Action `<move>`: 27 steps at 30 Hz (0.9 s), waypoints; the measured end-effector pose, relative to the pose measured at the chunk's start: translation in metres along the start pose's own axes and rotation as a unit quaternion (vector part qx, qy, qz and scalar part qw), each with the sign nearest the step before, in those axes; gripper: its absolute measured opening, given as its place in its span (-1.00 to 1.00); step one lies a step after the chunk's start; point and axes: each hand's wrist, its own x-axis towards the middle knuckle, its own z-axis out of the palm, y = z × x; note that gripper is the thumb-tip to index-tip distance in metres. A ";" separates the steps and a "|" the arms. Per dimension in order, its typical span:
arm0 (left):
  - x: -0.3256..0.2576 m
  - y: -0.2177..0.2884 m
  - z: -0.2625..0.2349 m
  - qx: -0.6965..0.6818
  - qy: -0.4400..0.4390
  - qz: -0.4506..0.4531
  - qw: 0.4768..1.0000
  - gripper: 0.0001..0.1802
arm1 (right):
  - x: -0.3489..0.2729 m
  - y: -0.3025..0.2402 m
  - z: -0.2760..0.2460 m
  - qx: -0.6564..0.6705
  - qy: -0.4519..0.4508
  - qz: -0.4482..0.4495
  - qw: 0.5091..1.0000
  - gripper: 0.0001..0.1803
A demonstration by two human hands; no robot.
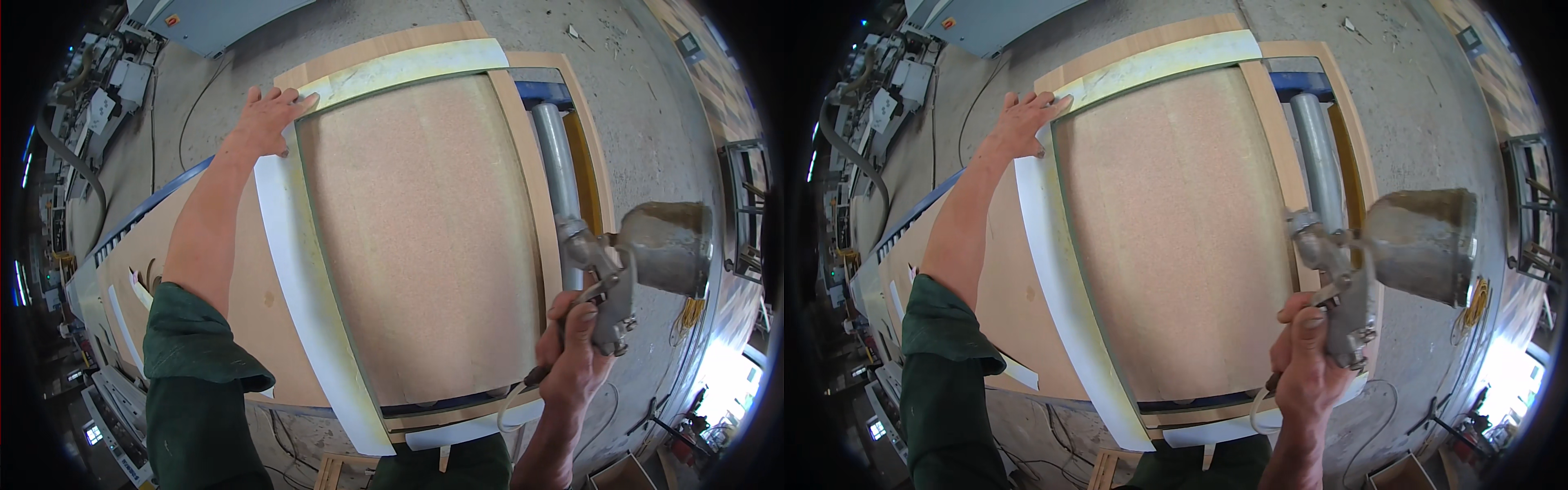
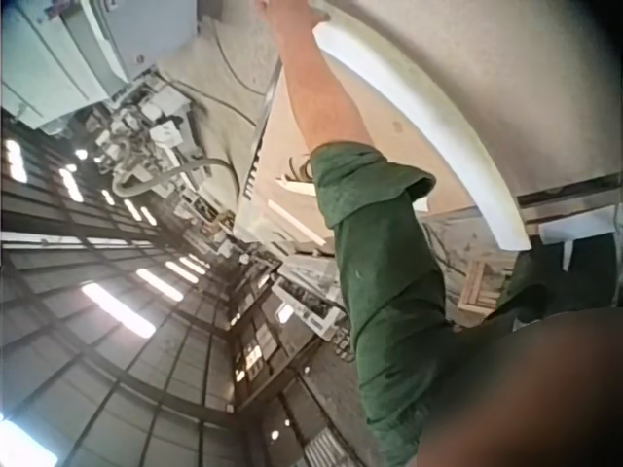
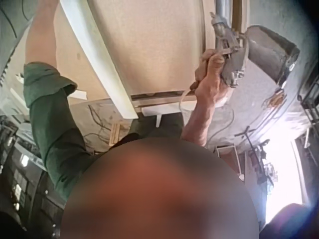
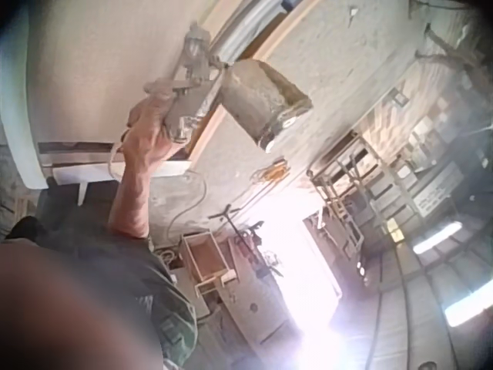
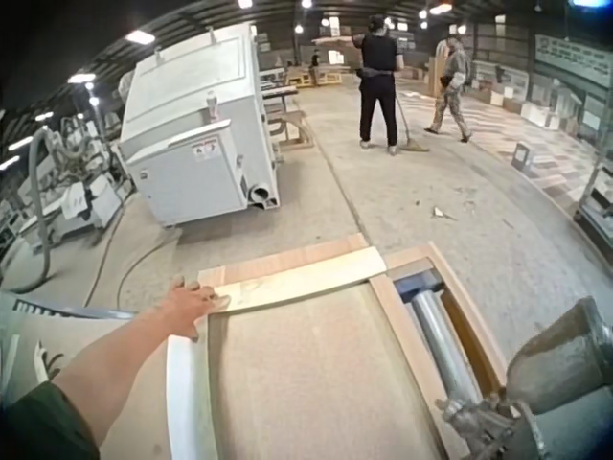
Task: Spray painting a wooden frame and applying protective masking tape.
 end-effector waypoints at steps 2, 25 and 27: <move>0.000 0.001 -0.001 0.000 0.002 0.003 1.000 0.37 | 0.003 -0.004 0.006 0.007 0.054 -0.009 0.998 -0.45; -0.002 -0.003 0.000 -0.011 0.000 0.000 1.000 0.37 | -0.020 -0.003 -0.002 0.012 0.008 0.026 1.000 -0.46; 0.000 0.000 -0.002 -0.008 0.013 0.011 1.000 0.37 | -0.017 -0.004 -0.016 0.004 0.033 0.029 0.999 -0.46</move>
